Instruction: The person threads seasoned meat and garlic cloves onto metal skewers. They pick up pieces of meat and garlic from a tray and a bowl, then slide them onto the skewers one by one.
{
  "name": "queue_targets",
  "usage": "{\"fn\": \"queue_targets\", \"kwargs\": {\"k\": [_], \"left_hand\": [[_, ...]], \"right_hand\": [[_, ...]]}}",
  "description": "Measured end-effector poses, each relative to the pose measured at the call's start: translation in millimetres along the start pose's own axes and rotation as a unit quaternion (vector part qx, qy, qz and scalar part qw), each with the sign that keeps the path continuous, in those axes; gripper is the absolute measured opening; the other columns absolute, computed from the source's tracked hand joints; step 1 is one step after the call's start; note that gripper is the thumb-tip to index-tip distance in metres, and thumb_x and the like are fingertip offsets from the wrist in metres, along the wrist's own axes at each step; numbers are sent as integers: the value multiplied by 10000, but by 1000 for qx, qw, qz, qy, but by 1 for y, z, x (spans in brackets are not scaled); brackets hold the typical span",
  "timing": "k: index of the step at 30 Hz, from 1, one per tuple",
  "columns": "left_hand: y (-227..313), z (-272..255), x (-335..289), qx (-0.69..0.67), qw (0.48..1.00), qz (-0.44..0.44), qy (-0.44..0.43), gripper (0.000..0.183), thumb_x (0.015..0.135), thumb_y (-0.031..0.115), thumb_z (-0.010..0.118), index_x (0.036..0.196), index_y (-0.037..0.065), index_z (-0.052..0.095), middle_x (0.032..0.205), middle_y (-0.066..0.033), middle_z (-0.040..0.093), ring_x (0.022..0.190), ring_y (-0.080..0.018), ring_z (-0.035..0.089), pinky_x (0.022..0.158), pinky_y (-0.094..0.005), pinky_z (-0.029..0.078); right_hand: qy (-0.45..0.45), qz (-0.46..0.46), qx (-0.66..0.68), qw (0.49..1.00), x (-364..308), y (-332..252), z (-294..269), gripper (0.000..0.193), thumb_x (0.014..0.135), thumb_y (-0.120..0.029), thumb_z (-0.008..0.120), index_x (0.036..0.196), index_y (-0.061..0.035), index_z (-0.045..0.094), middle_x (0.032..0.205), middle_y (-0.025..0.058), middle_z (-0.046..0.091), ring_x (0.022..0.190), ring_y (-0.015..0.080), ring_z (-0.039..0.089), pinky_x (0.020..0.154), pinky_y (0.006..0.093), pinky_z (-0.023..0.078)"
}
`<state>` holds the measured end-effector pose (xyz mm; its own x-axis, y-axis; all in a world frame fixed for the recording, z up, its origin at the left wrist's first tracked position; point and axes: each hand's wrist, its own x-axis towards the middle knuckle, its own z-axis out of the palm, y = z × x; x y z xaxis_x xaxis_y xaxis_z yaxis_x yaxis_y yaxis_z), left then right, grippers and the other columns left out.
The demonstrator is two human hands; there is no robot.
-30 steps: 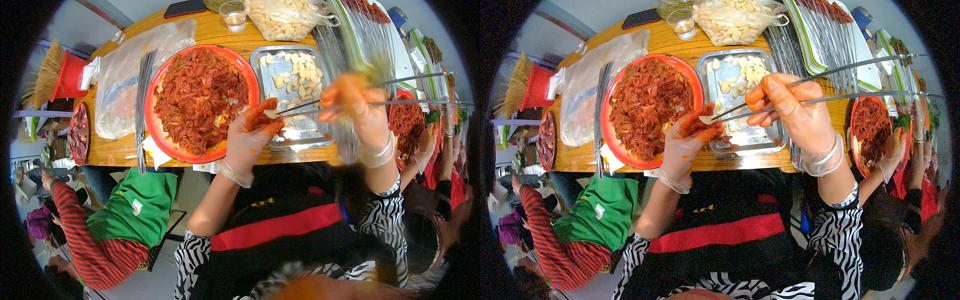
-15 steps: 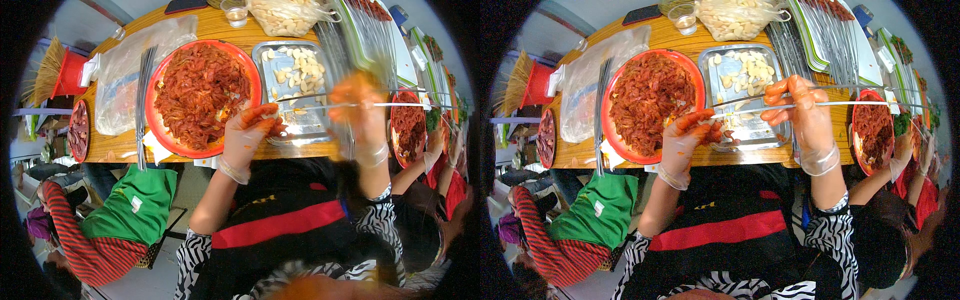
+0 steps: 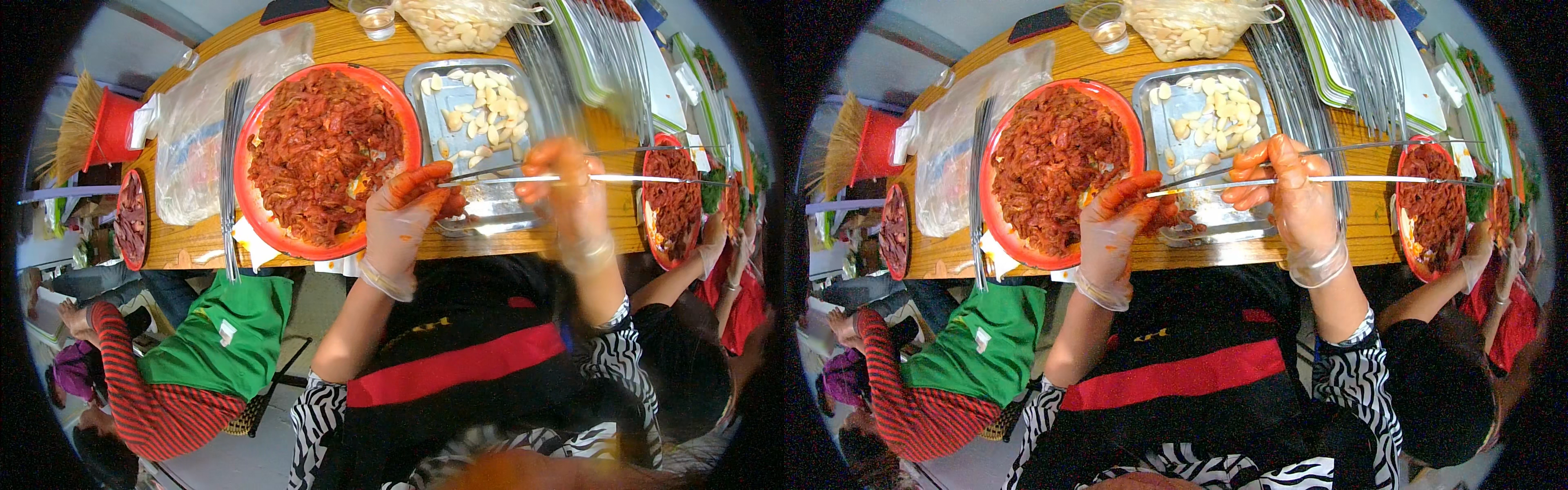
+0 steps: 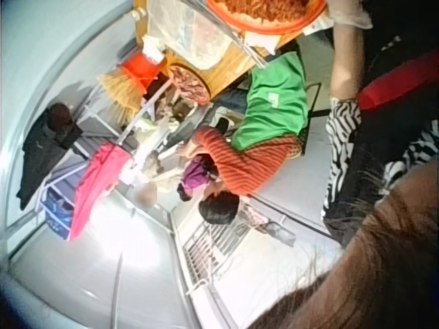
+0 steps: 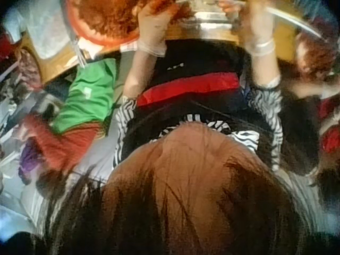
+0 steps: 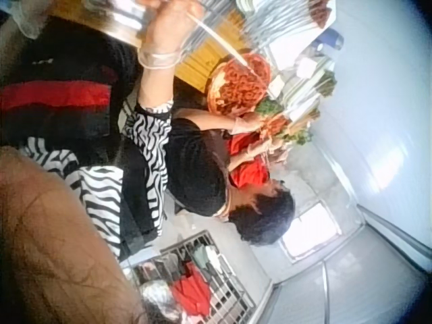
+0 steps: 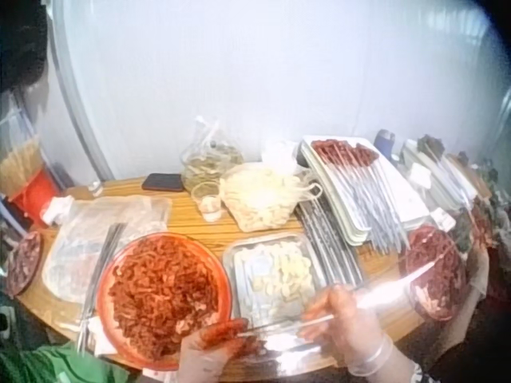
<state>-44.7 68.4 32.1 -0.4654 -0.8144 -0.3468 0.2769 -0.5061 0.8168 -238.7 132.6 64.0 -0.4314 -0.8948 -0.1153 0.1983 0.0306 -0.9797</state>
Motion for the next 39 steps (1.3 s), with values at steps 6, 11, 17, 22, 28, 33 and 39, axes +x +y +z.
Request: {"fn": "queue_targets", "kwargs": {"k": [6,11,17,22,28,33,39], "left_hand": [[-1,3,1,-34,999,28,-13,355,844,-41,541,1198,-9,543,1033,-142,627,889,-227,645,791,-320,540],[1,2,3,-52,998,-2,-21,351,861,-7,537,1212,-4,532,1038,-150,628,903,-238,643,807,-329,532],[-7,0,5,-32,999,15,-1,309,860,5,561,1168,-9,563,1018,-149,638,879,-234,650,775,-314,541],[-5,0,3,-18,999,48,4,345,841,-31,572,1185,-8,555,1017,-155,636,872,-223,647,775,-308,539],[0,7,-1,-11,999,42,-8,452,817,-99,571,1251,7,499,998,-148,612,859,-210,634,713,-299,555],[-3,4,2,37,997,63,-9,429,827,-102,550,1241,-4,501,999,-155,610,847,-209,634,718,-302,555],[-6,-4,5,16,999,26,-39,363,836,-85,544,1194,-25,535,980,-138,623,835,-190,633,727,-302,552]], "right_hand": [[11,-10,-9,1000,-4,1,-2,463,956,-365,436,841,59,579,743,177,627,594,243,656,501,271,544],[15,-25,-8,1000,-6,3,-3,460,958,-361,433,842,60,580,744,172,625,590,239,654,501,271,544],[7,-19,6,1000,-6,4,-14,483,949,-401,434,874,53,581,773,164,621,602,230,653,495,262,541],[14,-5,21,1000,-3,-12,-8,473,945,-417,433,917,33,577,806,151,617,629,223,656,494,252,538],[-29,63,9,998,12,-8,-8,471,948,-407,431,915,38,581,803,156,625,613,221,656,494,246,535],[-13,65,3,998,6,-12,0,367,935,-382,488,873,-28,568,797,79,594,579,119,604,518,200,484],[-20,17,24,999,0,-6,-4,386,930,-400,491,906,-20,558,776,77,601,596,127,610,543,218,498]]}}
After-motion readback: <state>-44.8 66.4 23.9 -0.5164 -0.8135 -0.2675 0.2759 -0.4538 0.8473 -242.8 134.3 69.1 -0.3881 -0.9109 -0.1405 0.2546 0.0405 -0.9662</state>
